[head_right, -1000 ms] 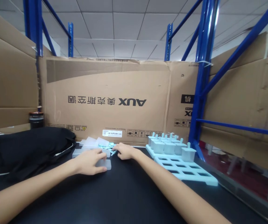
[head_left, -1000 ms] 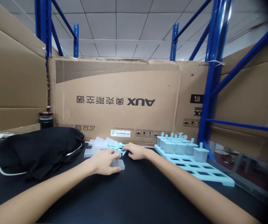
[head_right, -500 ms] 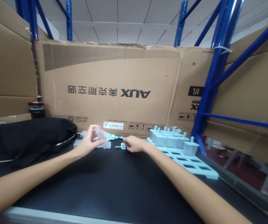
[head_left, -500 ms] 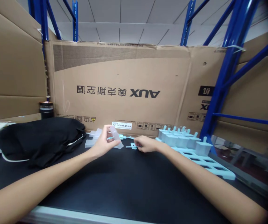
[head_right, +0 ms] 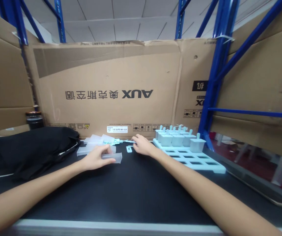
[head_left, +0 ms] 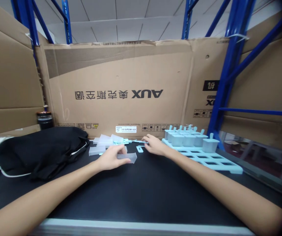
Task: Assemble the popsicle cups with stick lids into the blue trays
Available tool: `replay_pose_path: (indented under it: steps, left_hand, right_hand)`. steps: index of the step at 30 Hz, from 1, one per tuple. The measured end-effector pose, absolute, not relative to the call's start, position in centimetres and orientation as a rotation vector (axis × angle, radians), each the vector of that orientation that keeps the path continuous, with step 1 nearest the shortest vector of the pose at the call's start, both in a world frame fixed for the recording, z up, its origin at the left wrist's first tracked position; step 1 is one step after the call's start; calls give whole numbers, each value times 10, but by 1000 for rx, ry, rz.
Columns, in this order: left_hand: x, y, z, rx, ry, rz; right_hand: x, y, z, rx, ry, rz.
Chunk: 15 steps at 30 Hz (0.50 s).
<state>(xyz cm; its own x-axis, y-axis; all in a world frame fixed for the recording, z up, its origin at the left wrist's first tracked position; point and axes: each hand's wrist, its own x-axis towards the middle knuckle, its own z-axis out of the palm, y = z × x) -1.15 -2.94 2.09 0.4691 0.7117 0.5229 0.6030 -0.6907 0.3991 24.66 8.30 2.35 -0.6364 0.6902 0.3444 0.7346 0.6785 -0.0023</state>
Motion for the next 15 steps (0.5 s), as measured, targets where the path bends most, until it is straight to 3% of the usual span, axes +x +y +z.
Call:
replay_pose_path:
  steps: [6, 12, 15]
  left_hand:
    - [-14, -29, 15, 2624, 1101, 889]
    - [-8, -30, 12, 2357, 1057, 1095]
    - [-6, -31, 12, 2229, 1025, 1092]
  right_hand:
    - [229, 75, 20, -1068, -2652, -60]
    - [246, 65, 37, -1048, -2581, 56]
    - [246, 51, 54, -841, -2451, 467]
